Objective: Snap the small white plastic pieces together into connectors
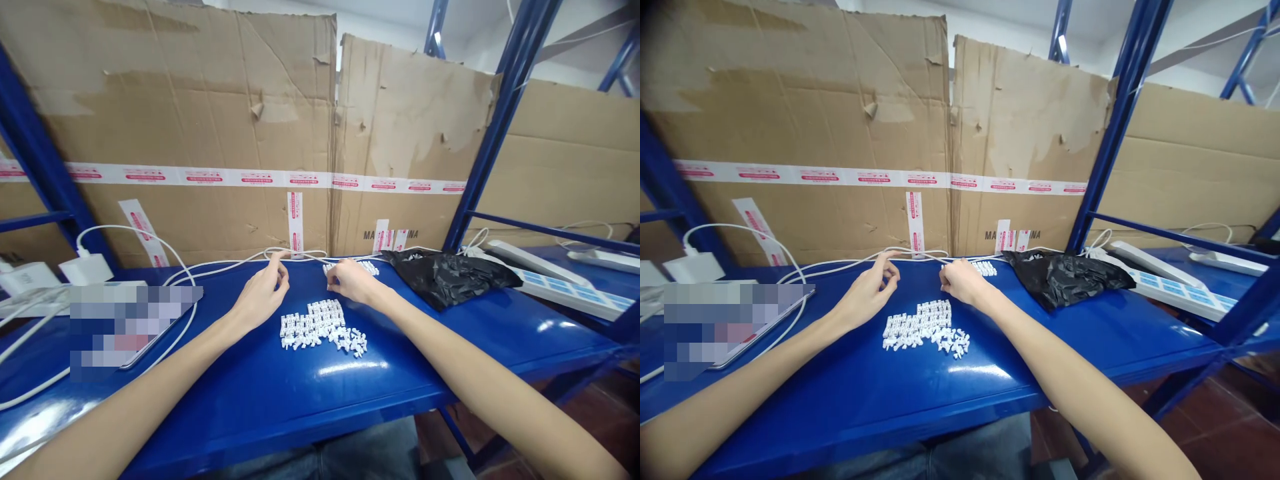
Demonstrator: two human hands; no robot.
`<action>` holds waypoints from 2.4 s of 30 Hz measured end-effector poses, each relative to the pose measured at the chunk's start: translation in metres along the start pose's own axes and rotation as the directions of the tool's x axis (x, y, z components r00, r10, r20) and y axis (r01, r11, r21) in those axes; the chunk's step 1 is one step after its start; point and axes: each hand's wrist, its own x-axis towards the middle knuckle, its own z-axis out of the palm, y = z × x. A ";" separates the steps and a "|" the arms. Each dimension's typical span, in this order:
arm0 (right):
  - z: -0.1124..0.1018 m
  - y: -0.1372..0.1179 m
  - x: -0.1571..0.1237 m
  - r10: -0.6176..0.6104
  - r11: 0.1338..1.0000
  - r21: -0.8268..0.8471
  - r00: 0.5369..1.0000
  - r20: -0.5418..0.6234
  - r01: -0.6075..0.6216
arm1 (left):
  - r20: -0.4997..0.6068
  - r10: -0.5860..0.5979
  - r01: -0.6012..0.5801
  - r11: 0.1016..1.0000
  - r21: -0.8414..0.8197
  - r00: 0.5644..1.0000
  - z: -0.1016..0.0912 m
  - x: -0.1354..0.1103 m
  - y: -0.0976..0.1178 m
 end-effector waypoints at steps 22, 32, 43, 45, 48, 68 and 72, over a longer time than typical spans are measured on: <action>-0.003 -0.084 -0.036 -0.489 0.827 0.255 0.865 -0.112 0.501 | -0.051 -0.288 0.177 0.709 -0.683 0.956 0.004 -0.002 0.018; 0.006 -0.091 -0.035 -0.467 0.804 0.303 0.859 -0.210 0.512 | -0.006 -0.159 0.126 0.803 -0.583 0.987 0.005 -0.003 0.022; -0.009 -0.080 -0.034 -0.212 0.726 0.639 0.967 -0.143 0.254 | -0.025 -0.107 0.076 0.829 -0.554 0.994 0.003 -0.007 0.032; -0.010 -0.079 -0.034 -0.212 0.706 0.667 0.970 -0.122 0.238 | -0.027 -0.099 0.069 0.838 -0.541 0.995 0.003 -0.007 0.032; -0.014 -0.075 -0.032 -0.159 0.690 0.685 0.973 -0.169 0.232 | -0.055 -0.058 0.023 0.867 -0.498 0.997 0.002 -0.009 0.032; -0.007 -0.059 -0.022 0.195 0.497 0.850 0.932 -0.305 0.174 | -0.025 0.052 -0.057 0.901 -0.431 0.998 -0.003 -0.014 0.046; -0.009 -0.064 -0.023 0.190 0.590 0.789 0.920 -0.342 0.171 | 0.001 0.057 -0.050 0.889 -0.455 0.998 -0.003 -0.018 0.046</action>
